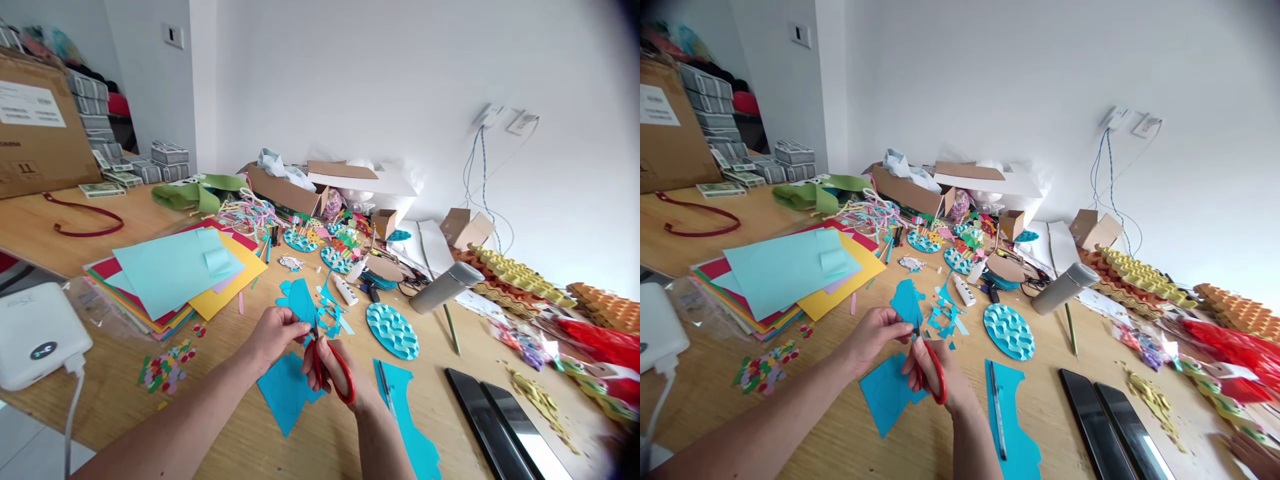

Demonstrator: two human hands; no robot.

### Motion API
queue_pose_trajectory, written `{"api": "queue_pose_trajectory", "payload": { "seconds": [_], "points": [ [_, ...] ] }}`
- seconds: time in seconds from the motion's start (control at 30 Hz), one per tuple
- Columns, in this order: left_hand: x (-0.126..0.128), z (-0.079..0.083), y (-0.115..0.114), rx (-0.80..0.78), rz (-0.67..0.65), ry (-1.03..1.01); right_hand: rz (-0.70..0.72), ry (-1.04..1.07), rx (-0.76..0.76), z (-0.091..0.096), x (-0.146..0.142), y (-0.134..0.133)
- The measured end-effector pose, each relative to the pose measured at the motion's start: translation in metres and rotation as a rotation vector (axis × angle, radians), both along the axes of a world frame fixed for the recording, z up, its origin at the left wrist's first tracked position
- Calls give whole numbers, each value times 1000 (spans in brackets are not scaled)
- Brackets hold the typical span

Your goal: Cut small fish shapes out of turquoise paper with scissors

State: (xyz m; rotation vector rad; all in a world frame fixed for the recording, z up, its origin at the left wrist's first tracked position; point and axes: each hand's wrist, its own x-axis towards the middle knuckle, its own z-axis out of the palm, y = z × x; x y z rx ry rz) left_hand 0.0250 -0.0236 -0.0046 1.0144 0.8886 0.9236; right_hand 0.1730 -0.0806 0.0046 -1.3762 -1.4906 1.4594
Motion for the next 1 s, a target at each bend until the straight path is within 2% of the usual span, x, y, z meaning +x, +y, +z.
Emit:
{"api": "queue_pose_trajectory", "payload": {
  "seconds": [0.63, 1.0],
  "points": [
    [-6, 5, 4, 45, -38, 47, 8, -6, -20, 0, 2, -1],
    [-6, 2, 5, 63, -44, 65, -6, -47, -21, 5, 2, -3]
  ]
}}
